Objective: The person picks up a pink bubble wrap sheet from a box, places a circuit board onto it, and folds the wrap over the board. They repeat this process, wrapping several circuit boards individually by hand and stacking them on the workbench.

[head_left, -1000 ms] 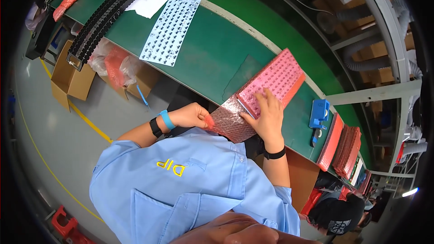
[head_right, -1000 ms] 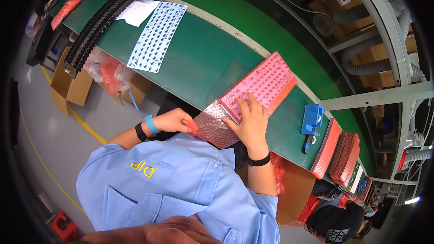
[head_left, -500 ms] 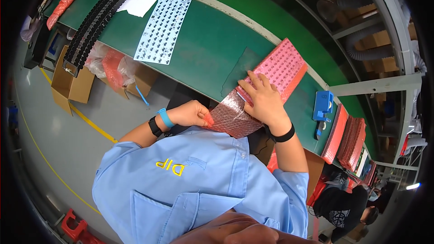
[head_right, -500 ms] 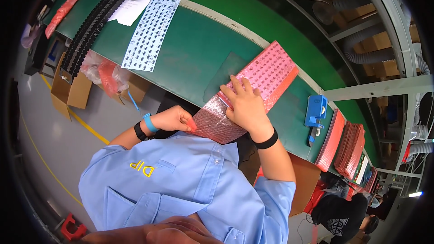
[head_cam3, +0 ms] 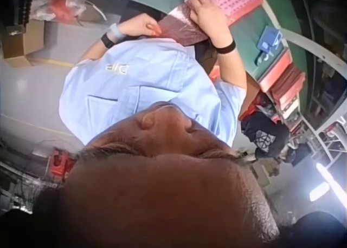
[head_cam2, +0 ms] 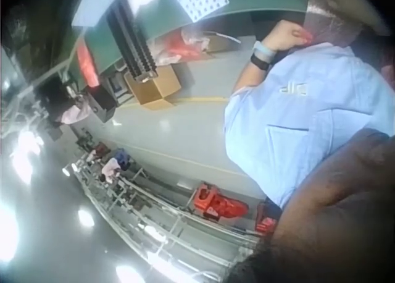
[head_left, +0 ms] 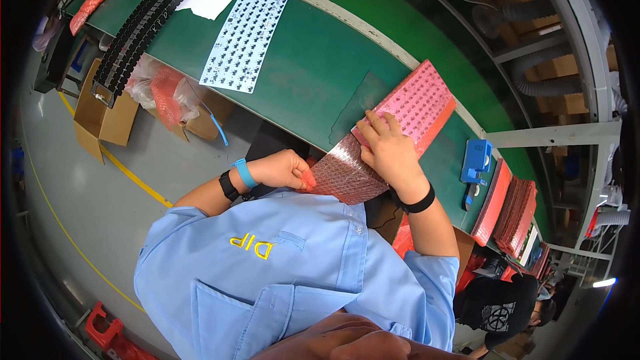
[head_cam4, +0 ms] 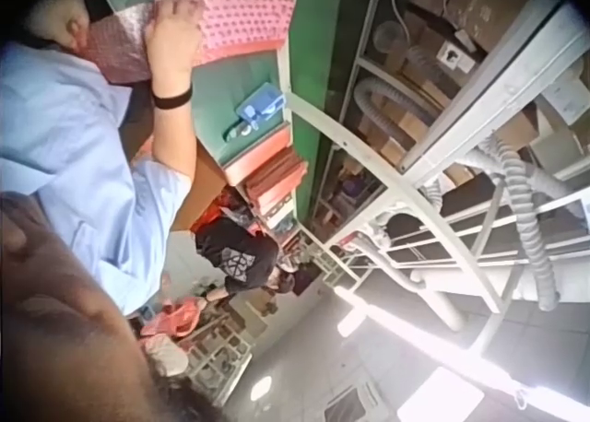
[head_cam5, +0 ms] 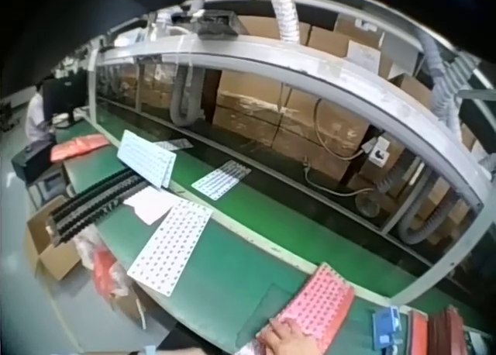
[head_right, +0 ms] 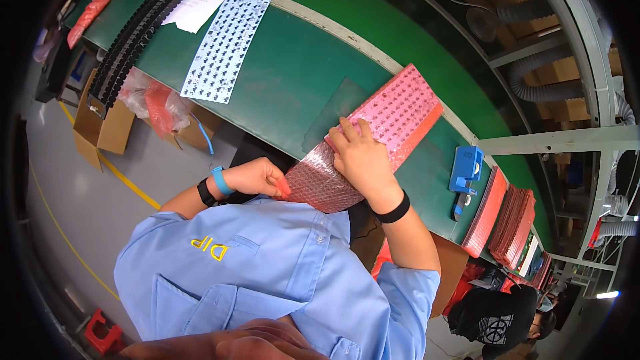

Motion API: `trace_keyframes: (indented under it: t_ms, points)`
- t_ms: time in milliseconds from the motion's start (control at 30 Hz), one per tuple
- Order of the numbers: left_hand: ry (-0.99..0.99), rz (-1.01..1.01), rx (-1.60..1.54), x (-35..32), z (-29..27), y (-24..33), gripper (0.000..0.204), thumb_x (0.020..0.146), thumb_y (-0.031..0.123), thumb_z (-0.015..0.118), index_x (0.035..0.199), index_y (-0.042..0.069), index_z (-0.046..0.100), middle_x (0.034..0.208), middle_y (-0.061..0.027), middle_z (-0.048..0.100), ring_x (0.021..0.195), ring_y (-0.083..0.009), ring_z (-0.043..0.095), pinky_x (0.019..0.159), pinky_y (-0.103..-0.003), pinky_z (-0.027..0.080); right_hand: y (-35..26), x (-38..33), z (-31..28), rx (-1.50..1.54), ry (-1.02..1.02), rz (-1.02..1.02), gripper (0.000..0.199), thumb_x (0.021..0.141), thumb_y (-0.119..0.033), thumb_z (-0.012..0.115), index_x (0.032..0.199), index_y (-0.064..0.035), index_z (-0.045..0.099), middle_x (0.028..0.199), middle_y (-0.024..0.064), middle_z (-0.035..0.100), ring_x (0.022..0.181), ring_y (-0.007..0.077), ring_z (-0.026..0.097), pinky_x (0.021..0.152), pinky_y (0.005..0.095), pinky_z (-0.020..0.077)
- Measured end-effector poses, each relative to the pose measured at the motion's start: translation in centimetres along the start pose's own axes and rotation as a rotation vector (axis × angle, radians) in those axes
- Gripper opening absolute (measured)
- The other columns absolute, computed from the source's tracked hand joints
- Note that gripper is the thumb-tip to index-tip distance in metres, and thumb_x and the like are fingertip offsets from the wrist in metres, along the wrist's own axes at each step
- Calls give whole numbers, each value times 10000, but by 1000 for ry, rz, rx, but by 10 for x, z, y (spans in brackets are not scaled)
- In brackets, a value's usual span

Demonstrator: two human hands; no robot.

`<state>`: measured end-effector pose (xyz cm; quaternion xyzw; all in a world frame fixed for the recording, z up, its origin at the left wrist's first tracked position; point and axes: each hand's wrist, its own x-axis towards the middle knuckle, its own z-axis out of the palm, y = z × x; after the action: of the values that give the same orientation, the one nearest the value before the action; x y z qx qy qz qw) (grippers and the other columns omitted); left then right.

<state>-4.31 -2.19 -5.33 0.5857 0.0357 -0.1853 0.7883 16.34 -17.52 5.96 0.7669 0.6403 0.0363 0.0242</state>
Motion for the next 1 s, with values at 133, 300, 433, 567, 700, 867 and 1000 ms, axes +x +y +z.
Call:
trace_keyframes:
  t_ms: [133,300,433,567,700,867,1000]
  points:
    - [7,-18,12,-1,-1,3,208,854,-24,654,1059,-58,673,961,-77,720,875,-94,661,799,-245,536,3,-3,9,4,50,-13,483,754,-192,690,1224,-121,601,1353,118,527,1203,358,512,847,417,557]
    - [116,77,273,-21,-8,43,235,835,49,708,1056,-29,681,941,-83,726,858,-129,683,791,-264,542,-2,-17,-16,284,171,103,561,730,-155,749,1265,-104,585,1436,200,424,1271,394,448,1013,435,447]
    - [368,211,690,-48,-29,135,261,814,140,742,1034,7,695,902,-94,727,827,-169,697,771,-288,545,-3,-58,-2,469,298,247,617,714,-90,762,1297,-72,563,1465,254,358,1300,416,409,1082,451,354]
    - [745,189,1154,-12,-106,209,270,825,271,718,974,46,715,859,-107,719,789,-217,702,737,-310,543,-4,-89,49,508,605,409,467,727,-52,723,1177,-28,604,1377,247,435,1204,415,465,1007,459,400]
    - [1002,100,1394,73,-246,239,432,777,386,745,1009,23,700,901,-150,711,845,-275,698,768,-362,543,-6,-91,57,493,782,466,331,724,-48,708,1046,-21,634,1285,226,494,1123,402,496,943,456,426]
    - [1286,-486,1411,160,-303,257,1081,577,648,801,1344,-32,457,1307,-247,548,1205,-345,547,1014,-408,431,-3,-87,56,422,794,439,260,706,-79,720,949,-27,645,1204,215,538,1070,392,517,902,448,442]
    - [1179,-388,1396,179,-348,244,1159,570,660,796,1377,-66,387,1381,-257,478,1279,-374,478,1051,-397,398,-1,-83,57,484,791,426,254,702,-98,722,936,-33,645,1187,214,548,1061,393,523,901,454,442]
